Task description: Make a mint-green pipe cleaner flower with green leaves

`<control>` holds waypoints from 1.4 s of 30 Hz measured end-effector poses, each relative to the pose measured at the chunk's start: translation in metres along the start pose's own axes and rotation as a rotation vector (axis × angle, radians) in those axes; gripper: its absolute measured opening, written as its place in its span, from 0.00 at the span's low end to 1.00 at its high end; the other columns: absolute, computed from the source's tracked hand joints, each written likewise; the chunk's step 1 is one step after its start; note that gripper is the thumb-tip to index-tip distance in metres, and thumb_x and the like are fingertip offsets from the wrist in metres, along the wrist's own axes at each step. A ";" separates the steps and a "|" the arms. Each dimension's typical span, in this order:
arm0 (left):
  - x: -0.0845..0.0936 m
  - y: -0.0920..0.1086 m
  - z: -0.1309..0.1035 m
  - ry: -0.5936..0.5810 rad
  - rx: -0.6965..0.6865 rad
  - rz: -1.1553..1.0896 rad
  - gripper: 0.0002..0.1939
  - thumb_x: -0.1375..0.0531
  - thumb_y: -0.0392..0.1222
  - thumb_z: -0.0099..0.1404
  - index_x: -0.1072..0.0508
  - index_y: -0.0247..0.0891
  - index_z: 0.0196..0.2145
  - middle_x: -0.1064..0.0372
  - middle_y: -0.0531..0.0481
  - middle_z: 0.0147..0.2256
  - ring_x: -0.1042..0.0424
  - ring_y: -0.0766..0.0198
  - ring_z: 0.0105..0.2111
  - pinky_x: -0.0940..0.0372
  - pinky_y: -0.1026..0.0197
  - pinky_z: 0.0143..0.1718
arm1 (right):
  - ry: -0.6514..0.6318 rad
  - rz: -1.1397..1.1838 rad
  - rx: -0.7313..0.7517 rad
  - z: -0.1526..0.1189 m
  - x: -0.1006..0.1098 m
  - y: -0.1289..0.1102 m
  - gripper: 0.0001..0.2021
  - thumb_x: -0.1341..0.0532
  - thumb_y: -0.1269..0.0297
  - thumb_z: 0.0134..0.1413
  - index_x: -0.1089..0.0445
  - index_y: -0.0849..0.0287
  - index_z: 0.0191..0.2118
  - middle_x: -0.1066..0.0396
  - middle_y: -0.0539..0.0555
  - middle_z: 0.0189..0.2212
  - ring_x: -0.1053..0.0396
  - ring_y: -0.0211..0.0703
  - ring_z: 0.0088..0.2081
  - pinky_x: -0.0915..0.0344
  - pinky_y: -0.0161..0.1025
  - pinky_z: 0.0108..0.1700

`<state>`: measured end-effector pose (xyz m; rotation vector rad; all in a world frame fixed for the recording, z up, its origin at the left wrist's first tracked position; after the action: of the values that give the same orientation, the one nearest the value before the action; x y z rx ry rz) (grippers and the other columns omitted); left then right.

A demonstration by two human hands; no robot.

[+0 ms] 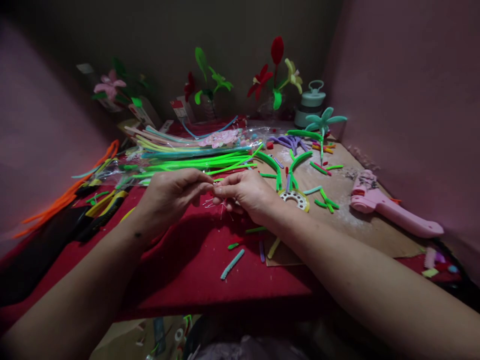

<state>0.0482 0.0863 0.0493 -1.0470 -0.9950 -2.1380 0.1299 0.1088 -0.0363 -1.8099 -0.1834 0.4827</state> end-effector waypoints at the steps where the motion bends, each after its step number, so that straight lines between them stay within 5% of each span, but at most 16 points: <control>1: 0.000 -0.002 0.000 0.000 0.030 -0.029 0.08 0.44 0.37 0.61 0.26 0.34 0.29 0.31 0.52 0.22 0.35 0.70 0.22 0.43 0.68 0.24 | -0.010 -0.002 0.006 0.000 0.000 0.000 0.04 0.38 0.73 0.42 0.32 0.65 0.21 0.30 0.51 0.18 0.43 0.27 0.12 0.54 0.26 0.12; 9: 0.002 -0.027 0.000 0.024 0.278 -0.191 0.09 0.44 0.40 0.60 0.27 0.33 0.29 0.36 0.55 0.17 0.39 0.72 0.17 0.43 0.68 0.22 | 0.000 -0.001 0.039 0.003 0.004 -0.004 0.06 0.36 0.70 0.44 0.32 0.65 0.22 0.30 0.50 0.17 0.46 0.26 0.11 0.56 0.27 0.11; 16: -0.010 -0.031 -0.002 -0.011 0.434 -0.589 0.08 0.39 0.38 0.54 0.27 0.31 0.31 0.35 0.55 0.20 0.39 0.74 0.17 0.44 0.69 0.19 | 0.003 0.013 0.046 0.004 0.006 -0.005 0.07 0.36 0.69 0.42 0.32 0.65 0.21 0.31 0.49 0.16 0.48 0.25 0.11 0.58 0.27 0.11; 25: -0.021 -0.031 -0.003 -0.068 0.421 -0.650 0.07 0.38 0.38 0.54 0.25 0.31 0.30 0.33 0.53 0.19 0.38 0.72 0.18 0.43 0.68 0.19 | -0.109 0.065 -0.031 0.003 -0.004 0.004 0.04 0.35 0.71 0.37 0.30 0.66 0.22 0.28 0.53 0.19 0.45 0.26 0.12 0.55 0.26 0.12; 35: -0.010 -0.006 0.001 -0.043 0.151 -0.409 0.05 0.42 0.37 0.58 0.28 0.32 0.28 0.33 0.52 0.23 0.37 0.71 0.22 0.42 0.67 0.25 | -0.121 -0.006 -0.049 0.000 -0.007 0.004 0.03 0.37 0.72 0.38 0.31 0.66 0.20 0.29 0.52 0.17 0.44 0.27 0.12 0.55 0.27 0.11; 42: -0.023 -0.032 -0.001 -0.126 0.330 -0.442 0.09 0.43 0.41 0.57 0.28 0.33 0.31 0.34 0.54 0.22 0.39 0.71 0.20 0.44 0.67 0.22 | -0.020 0.059 0.094 0.002 0.008 -0.014 0.06 0.34 0.68 0.39 0.31 0.64 0.23 0.27 0.52 0.22 0.46 0.26 0.14 0.53 0.27 0.13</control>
<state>0.0372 0.1070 0.0179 -0.8649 -1.7044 -2.1479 0.1382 0.1179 -0.0250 -1.7225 -0.1193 0.5428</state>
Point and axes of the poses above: each hand's wrist, its own z-axis towards the middle knuckle, its own x-axis out of the back of the hand, y = z × x, the point moved 10 cm from there along z, towards the middle knuckle
